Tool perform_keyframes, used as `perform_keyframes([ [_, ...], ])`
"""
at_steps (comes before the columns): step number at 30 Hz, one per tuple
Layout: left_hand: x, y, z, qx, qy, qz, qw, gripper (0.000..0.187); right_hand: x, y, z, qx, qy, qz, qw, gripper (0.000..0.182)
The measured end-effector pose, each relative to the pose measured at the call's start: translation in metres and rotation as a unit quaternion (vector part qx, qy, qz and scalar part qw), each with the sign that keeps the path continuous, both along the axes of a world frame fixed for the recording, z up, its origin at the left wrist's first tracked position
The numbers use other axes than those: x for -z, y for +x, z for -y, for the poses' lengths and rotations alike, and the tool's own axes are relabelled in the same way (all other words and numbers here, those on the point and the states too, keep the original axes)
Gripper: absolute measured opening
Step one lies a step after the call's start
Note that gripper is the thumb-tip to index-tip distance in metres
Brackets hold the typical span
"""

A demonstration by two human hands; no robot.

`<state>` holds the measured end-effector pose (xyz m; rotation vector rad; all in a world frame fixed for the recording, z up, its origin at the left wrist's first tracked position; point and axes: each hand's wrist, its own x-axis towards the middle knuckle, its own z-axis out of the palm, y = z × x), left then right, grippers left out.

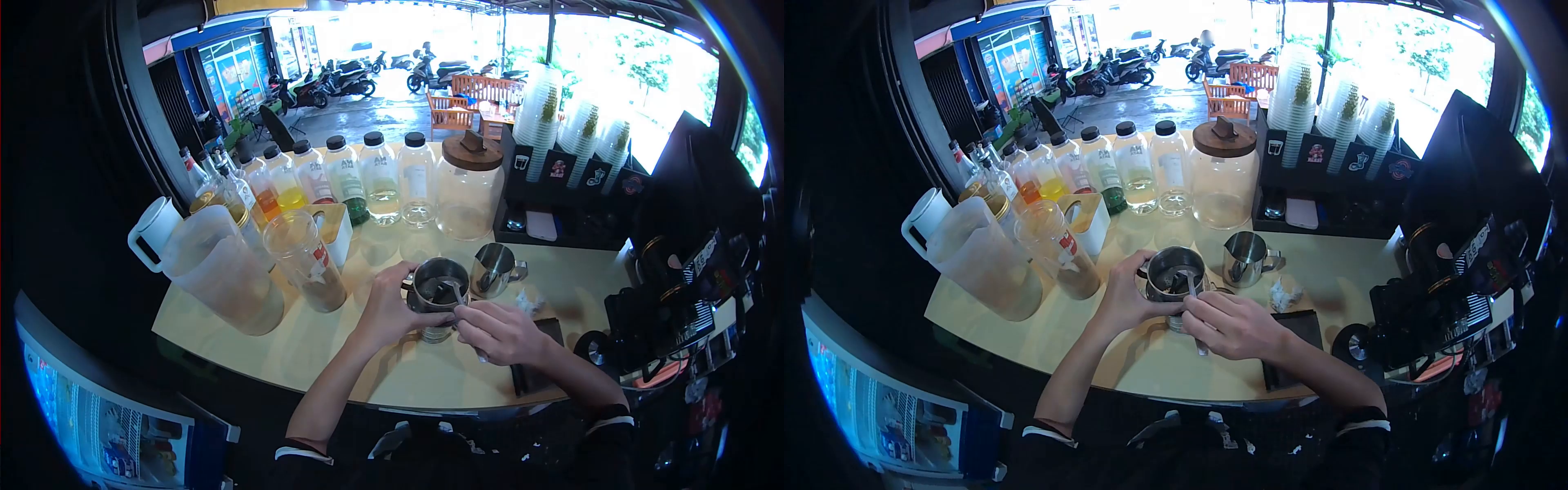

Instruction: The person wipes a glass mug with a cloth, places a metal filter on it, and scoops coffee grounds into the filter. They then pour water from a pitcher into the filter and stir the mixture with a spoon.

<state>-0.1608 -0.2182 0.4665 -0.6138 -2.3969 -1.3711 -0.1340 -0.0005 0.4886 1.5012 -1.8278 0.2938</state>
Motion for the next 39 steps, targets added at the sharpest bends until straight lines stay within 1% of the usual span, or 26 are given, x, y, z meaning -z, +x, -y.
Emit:
perform_keyframes([
  [2, 0.001, -0.001, 0.0, -0.011, -0.018, -0.009, 1.0, 0.066, 0.0, 0.0, 0.001, 0.011, 0.006, 0.007, 1.0, 0.037],
  [4, -0.001, 0.001, -0.001, -0.005, -0.006, 0.0, 1.0, 0.066, -0.001, -0.001, -0.001, 0.027, -0.043, 0.049, 0.997, 0.033],
  [5, -0.002, 0.001, -0.001, 0.001, 0.006, 0.009, 1.0, 0.066, -0.001, -0.001, 0.0, 0.026, -0.043, 0.049, 0.998, 0.033],
  [7, -0.003, 0.002, -0.001, -0.003, -0.001, 0.007, 1.0, 0.066, 0.0, -0.002, 0.006, -0.018, -0.08, 0.13, 0.988, 0.03],
  [11, -0.001, 0.0, 0.0, 0.001, -0.007, -0.021, 1.0, 0.066, -0.005, -0.003, 0.006, -0.058, -0.101, 0.144, 0.983, 0.026],
  [13, -0.002, 0.0, -0.001, 0.004, -0.003, -0.017, 1.0, 0.066, -0.007, -0.012, -0.003, -0.006, -0.118, 0.166, 0.979, 0.024],
  [14, -0.002, 0.0, -0.001, 0.007, 0.003, -0.016, 1.0, 0.067, -0.011, -0.013, -0.002, 0.006, -0.119, 0.204, 0.972, 0.02],
  [15, -0.002, 0.001, -0.002, 0.008, 0.002, -0.013, 1.0, 0.067, -0.013, -0.011, 0.0, 0.007, -0.12, 0.207, 0.971, 0.02],
  [17, -0.002, 0.0, -0.002, 0.009, 0.011, -0.025, 1.0, 0.067, -0.016, -0.008, 0.003, -0.035, -0.111, 0.274, 0.955, 0.02],
  [18, -0.004, 0.0, -0.001, 0.013, 0.002, -0.018, 1.0, 0.069, -0.017, -0.006, 0.003, -0.055, -0.127, 0.288, 0.947, 0.016],
  [19, -0.005, -0.001, 0.0, 0.013, 0.001, -0.017, 1.0, 0.069, -0.018, -0.006, 0.003, -0.055, -0.128, 0.29, 0.947, 0.016],
  [21, -0.006, 0.0, 0.001, 0.019, -0.005, -0.025, 0.999, 0.071, -0.02, -0.006, 0.002, -0.005, -0.148, 0.298, 0.943, 0.013],
  [22, -0.006, -0.001, 0.002, 0.018, -0.006, -0.002, 1.0, 0.075, -0.021, -0.007, 0.002, 0.009, -0.154, 0.303, 0.94, 0.011],
  [23, -0.005, -0.002, 0.003, 0.019, -0.007, -0.002, 1.0, 0.075, -0.022, -0.007, 0.002, 0.01, -0.155, 0.303, 0.94, 0.011],
  [25, -0.006, -0.004, 0.004, 0.025, 0.006, 0.018, 1.0, 0.075, -0.024, -0.006, 0.001, -0.028, -0.157, 0.337, 0.928, 0.011],
  [26, -0.008, -0.005, 0.004, 0.025, 0.007, 0.017, 1.0, 0.075, -0.025, -0.006, 0.0, -0.028, -0.157, 0.336, 0.928, 0.011],
  [28, -0.011, -0.006, 0.004, 0.021, -0.008, -0.002, 1.0, 0.076, -0.026, -0.005, 0.0, -0.015, -0.156, 0.294, 0.943, 0.011],
  [32, -0.018, -0.011, 0.004, 0.039, -0.014, -0.038, 0.998, 0.076, -0.03, -0.004, -0.001, 0.002, -0.156, 0.301, 0.941, 0.011],
  [35, -0.022, -0.011, 0.005, 0.054, -0.029, -0.03, 0.998, 0.075, -0.031, 0.0, -0.003, -0.026, -0.156, 0.323, 0.933, 0.011],
  [37, -0.024, -0.012, 0.005, 0.069, -0.029, -0.06, 0.995, 0.072, -0.029, -0.003, -0.004, -0.002, -0.163, 0.278, 0.947, 0.012],
  [39, -0.026, -0.012, 0.006, 0.079, -0.03, -0.065, 0.994, 0.072, -0.029, -0.001, -0.006, -0.017, -0.164, 0.292, 0.942, 0.012],
])
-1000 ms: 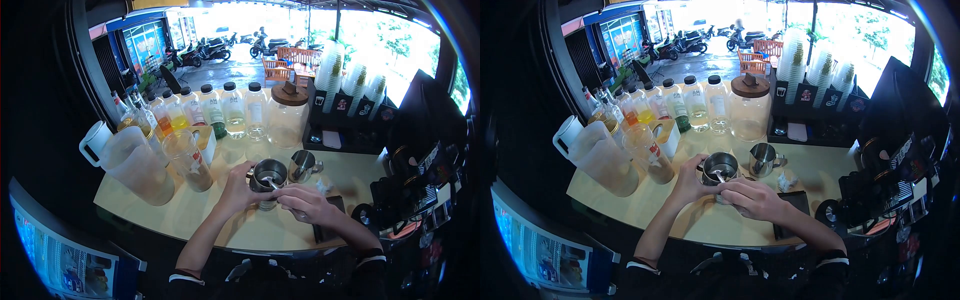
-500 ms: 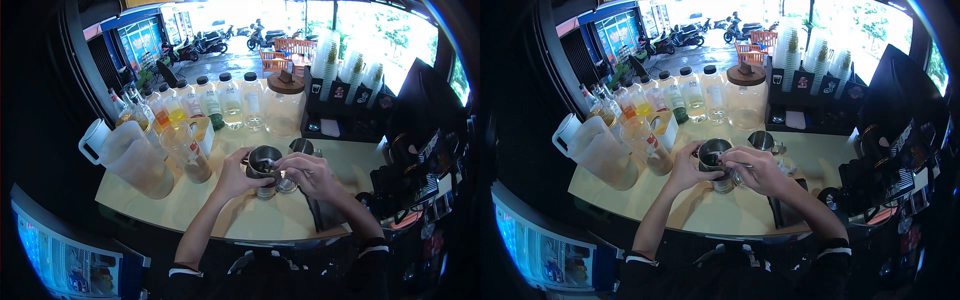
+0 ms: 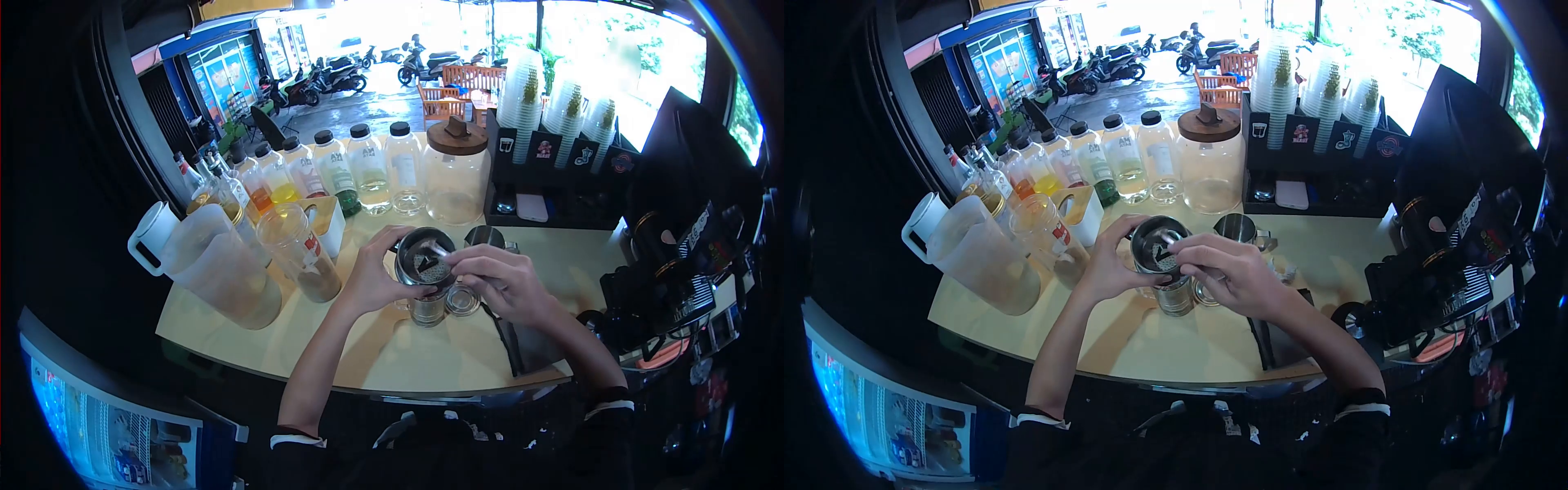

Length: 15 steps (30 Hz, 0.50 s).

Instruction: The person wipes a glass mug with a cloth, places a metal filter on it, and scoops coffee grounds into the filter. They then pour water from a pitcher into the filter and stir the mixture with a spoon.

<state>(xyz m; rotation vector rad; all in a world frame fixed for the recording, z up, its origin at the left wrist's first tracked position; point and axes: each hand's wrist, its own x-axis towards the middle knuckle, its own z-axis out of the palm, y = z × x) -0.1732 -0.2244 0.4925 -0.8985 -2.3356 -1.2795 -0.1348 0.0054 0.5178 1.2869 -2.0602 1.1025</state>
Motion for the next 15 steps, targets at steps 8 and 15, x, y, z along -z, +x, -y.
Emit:
perform_keyframes([
  [8, -0.004, -0.007, 0.007, 0.036, -0.008, -0.045, 0.998, 0.073, -0.009, 0.003, -0.003, -0.025, -0.029, 0.094, 0.995, 0.01],
  [15, -0.005, -0.01, 0.012, 0.054, -0.043, -0.051, 0.996, 0.078, -0.009, -0.006, -0.007, -0.127, -0.097, 0.224, 0.961, 0.017],
])
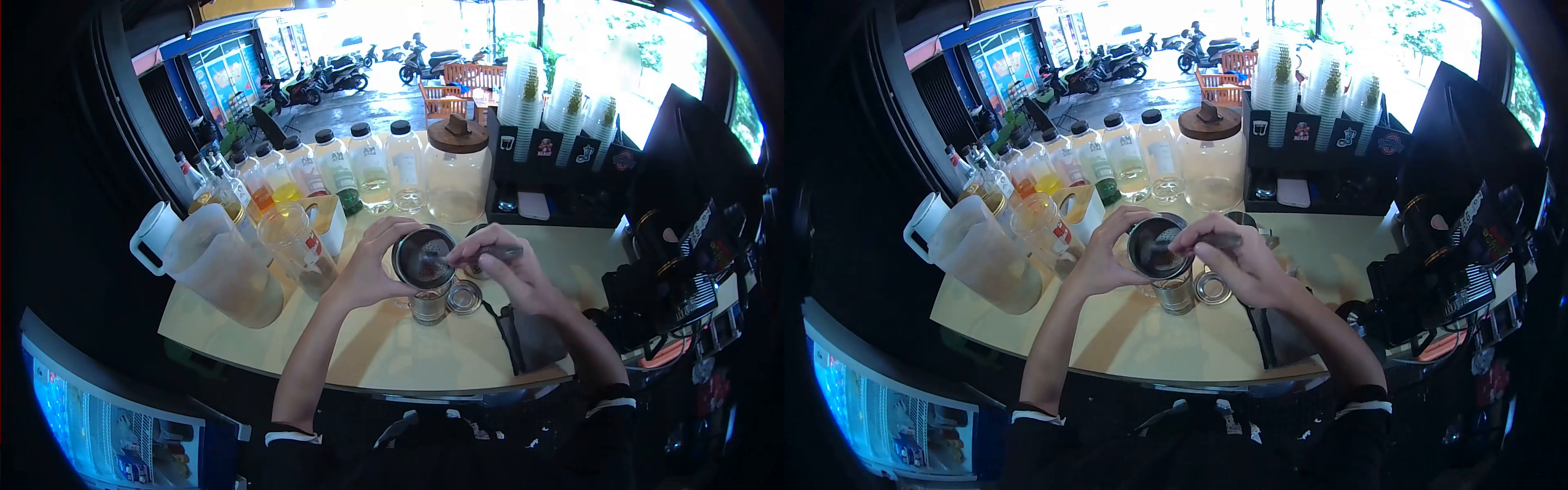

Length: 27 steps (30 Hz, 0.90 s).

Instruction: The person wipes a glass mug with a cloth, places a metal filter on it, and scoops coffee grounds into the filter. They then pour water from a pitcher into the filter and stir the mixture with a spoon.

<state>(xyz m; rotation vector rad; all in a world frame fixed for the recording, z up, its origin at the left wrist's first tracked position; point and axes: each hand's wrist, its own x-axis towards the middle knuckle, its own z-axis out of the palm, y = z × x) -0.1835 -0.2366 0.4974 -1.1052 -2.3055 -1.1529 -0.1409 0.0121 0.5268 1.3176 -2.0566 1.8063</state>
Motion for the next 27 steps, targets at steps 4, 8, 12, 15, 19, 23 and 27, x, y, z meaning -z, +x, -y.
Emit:
perform_keyframes([
  [4, -0.007, 0.002, 0.001, -0.005, -0.044, -0.034, 0.998, 0.079, -0.007, -0.002, 0.003, -0.032, -0.043, 0.101, 0.993, 0.018],
  [8, -0.016, 0.009, -0.002, -0.024, -0.089, -0.07, 0.993, 0.076, -0.018, -0.022, -0.007, -0.069, 0.021, 0.106, 0.992, 0.024],
  [12, -0.017, 0.012, -0.004, -0.037, -0.121, -0.064, 0.99, 0.075, -0.033, -0.03, -0.006, -0.03, 0.053, 0.055, 0.997, 0.022],
  [15, -0.014, 0.01, -0.004, -0.036, -0.122, -0.064, 0.99, 0.077, -0.043, -0.021, 0.007, -0.054, 0.117, 0.028, 0.991, 0.022],
  [19, -0.015, 0.012, -0.005, -0.034, -0.123, -0.075, 0.989, 0.078, -0.05, -0.031, 0.008, -0.024, 0.101, 0.004, 0.995, 0.021],
  [23, -0.015, 0.015, -0.006, -0.046, -0.131, -0.094, 0.986, 0.078, -0.053, -0.019, 0.019, -0.027, 0.184, -0.013, 0.982, 0.02],
  [27, -0.015, 0.017, -0.004, -0.055, -0.117, -0.111, 0.985, 0.078, -0.044, -0.023, 0.016, 0.007, 0.114, -0.014, 0.993, 0.021],
])
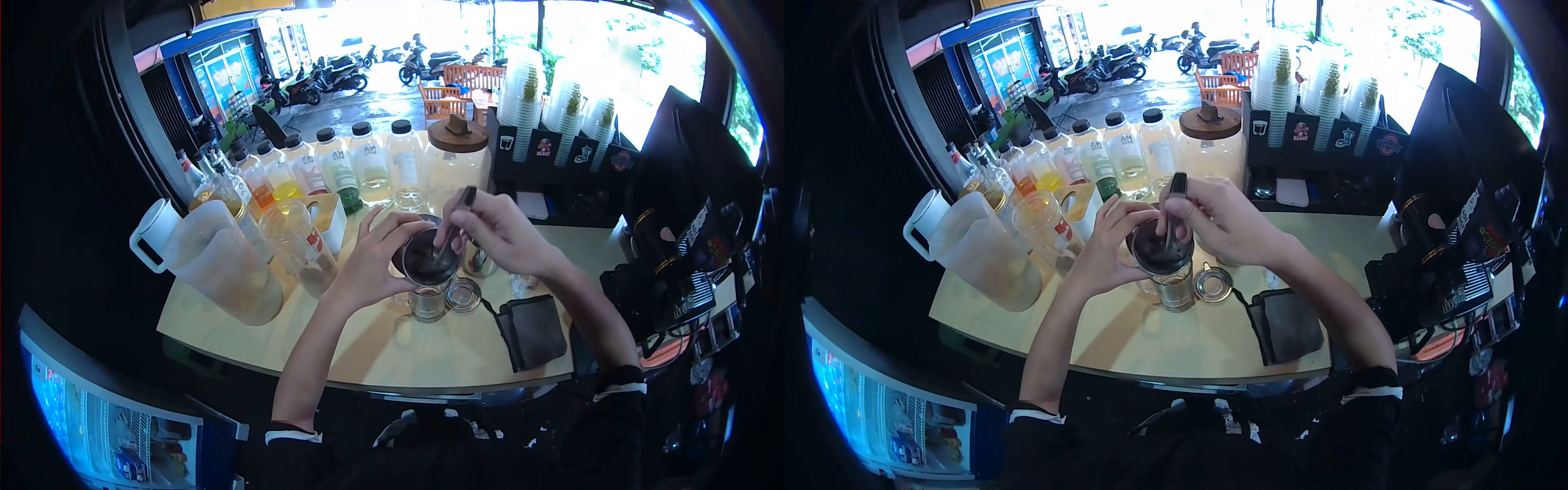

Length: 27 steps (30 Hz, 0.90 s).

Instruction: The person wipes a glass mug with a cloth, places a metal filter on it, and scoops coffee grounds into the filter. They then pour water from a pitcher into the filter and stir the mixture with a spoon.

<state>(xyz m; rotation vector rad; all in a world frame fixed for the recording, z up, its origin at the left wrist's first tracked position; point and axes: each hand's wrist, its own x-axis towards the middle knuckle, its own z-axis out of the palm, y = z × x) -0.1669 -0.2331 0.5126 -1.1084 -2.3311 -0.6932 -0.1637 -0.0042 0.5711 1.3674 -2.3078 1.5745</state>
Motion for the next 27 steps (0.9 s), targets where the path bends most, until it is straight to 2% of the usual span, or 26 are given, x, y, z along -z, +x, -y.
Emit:
perform_keyframes([
  [4, 0.002, 0.0, 0.001, -0.007, -0.002, -0.001, 1.0, 0.076, 0.001, 0.013, 0.002, -0.001, 0.019, 0.007, 1.0, 0.021],
  [6, 0.004, 0.001, 0.001, -0.009, 0.01, -0.005, 1.0, 0.078, 0.002, 0.017, 0.001, 0.029, -0.084, 0.008, 0.996, 0.014],
  [9, 0.004, 0.001, 0.001, -0.012, 0.022, -0.014, 1.0, 0.081, 0.0, 0.032, -0.002, 0.037, -0.097, 0.01, 0.994, 0.012],
  [10, 0.004, 0.0, 0.001, -0.014, 0.023, -0.019, 0.999, 0.08, 0.002, 0.035, -0.003, 0.038, -0.097, 0.009, 0.995, 0.012],
  [12, 0.003, 0.001, 0.0, -0.01, 0.031, -0.018, 0.999, 0.08, 0.008, 0.037, -0.005, 0.045, -0.034, -0.068, 0.996, 0.012],
  [17, 0.004, 0.002, -0.003, -0.009, 0.011, -0.021, 1.0, 0.08, 0.012, 0.02, -0.009, 0.056, -0.034, -0.015, 0.998, 0.013],
  [19, 0.004, 0.001, -0.003, -0.009, 0.013, -0.009, 1.0, 0.08, 0.007, 0.02, -0.012, 0.015, -0.126, 0.078, 0.989, 0.014],
  [20, 0.003, 0.001, -0.003, -0.009, 0.014, -0.009, 1.0, 0.08, 0.007, 0.019, -0.012, 0.016, -0.125, 0.078, 0.989, 0.014],
  [22, 0.003, 0.001, -0.003, -0.004, 0.02, -0.005, 1.0, 0.081, 0.01, 0.016, -0.012, 0.003, -0.048, -0.01, 0.999, 0.014],
  [23, 0.004, 0.001, -0.004, -0.002, 0.019, -0.004, 1.0, 0.081, 0.009, 0.016, -0.012, 0.005, -0.049, -0.009, 0.999, 0.014],
  [25, 0.004, 0.001, -0.005, -0.008, -0.003, -0.006, 1.0, 0.081, 0.003, 0.013, -0.013, 0.016, 0.026, -0.015, 0.999, 0.022],
  [27, 0.004, 0.001, -0.005, -0.012, -0.005, -0.005, 1.0, 0.081, -0.002, 0.01, -0.014, 0.031, 0.028, -0.025, 0.999, 0.021],
])
